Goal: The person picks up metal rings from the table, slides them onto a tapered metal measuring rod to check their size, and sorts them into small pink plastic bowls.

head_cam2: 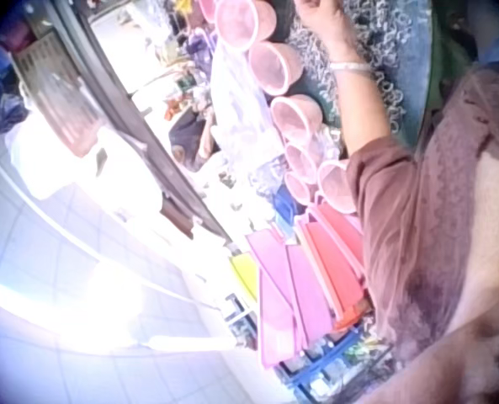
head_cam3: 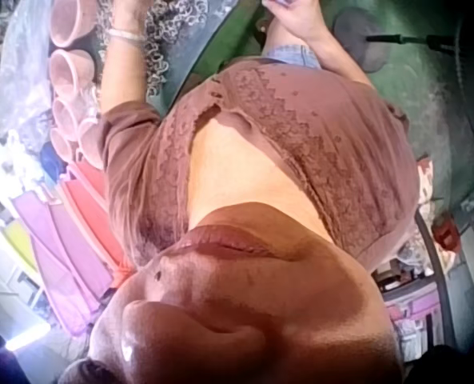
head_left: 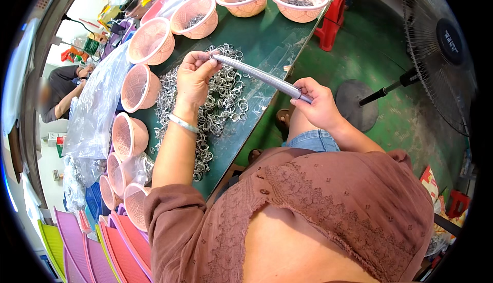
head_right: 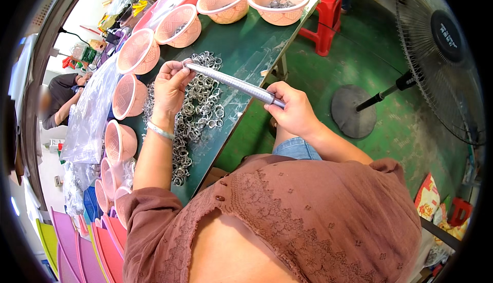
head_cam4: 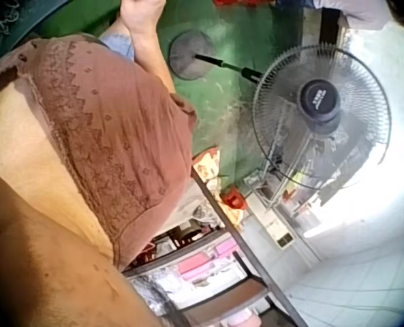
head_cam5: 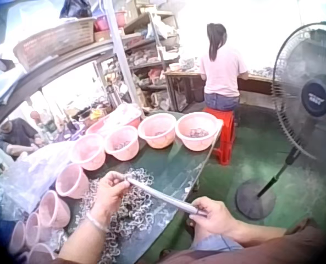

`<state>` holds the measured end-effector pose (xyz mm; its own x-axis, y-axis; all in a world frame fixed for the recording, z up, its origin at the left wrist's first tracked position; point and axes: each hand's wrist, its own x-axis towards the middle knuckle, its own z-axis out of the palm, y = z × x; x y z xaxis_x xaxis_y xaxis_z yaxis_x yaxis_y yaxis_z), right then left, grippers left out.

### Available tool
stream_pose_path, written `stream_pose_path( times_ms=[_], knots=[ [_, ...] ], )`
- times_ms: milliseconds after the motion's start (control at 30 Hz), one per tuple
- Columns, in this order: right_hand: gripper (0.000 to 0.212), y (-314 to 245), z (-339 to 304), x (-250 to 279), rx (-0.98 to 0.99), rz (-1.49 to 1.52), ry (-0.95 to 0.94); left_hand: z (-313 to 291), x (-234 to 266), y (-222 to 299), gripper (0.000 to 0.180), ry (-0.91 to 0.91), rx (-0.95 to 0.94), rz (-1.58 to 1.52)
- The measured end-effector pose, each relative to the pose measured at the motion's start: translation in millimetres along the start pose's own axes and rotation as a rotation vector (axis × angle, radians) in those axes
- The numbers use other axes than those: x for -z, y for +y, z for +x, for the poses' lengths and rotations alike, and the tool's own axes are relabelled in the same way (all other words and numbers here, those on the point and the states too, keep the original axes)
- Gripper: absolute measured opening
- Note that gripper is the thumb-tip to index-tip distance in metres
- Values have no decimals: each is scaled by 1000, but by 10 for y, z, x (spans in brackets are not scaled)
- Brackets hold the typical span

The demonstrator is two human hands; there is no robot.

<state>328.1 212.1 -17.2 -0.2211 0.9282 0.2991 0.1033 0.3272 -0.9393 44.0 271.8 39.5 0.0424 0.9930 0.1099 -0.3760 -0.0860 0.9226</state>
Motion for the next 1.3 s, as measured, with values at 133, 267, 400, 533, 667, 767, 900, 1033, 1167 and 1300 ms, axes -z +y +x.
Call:
stream_pose_path(
  times_ms=[133, 267, 400, 533, 667, 767, 900, 1033, 1167, 1300],
  knots=[
    [26, -24, -10, -2, -6, -48, -13, -134, -165, -47, 10, 32, -81, -64],
    [27, -81, -30, 10, -22, -67, -59, -172, -205, -137, 14, 45, -79, -187],
    [25, -100, 3, -61, 124, -76, 49, -283, -437, -167, 37, 22, -69, -138],
    [26, -206, 54, -113, 240, -199, 84, -384, -583, -225, 53, -75, -47, -103],
    [27, -289, 124, -145, 353, -289, 119, -462, -675, -188, 62, -134, -85, -118],
    [30, -336, 148, -140, 461, -373, 146, -497, -647, -96, 67, -179, -96, -100],
    [34, -373, 162, -121, 569, -475, 165, -525, -631, -51, 72, -197, -108, -57],
    [34, -366, 160, -117, 606, -499, 178, -542, -621, -32, 73, -200, -106, -3],
    [31, -386, 150, -120, 526, -422, 129, -555, -633, 29, 68, -217, -99, -42],
    [27, -393, 147, -143, 329, -190, 28, -565, -508, 66, 50, -171, -59, -91]
  ],
)
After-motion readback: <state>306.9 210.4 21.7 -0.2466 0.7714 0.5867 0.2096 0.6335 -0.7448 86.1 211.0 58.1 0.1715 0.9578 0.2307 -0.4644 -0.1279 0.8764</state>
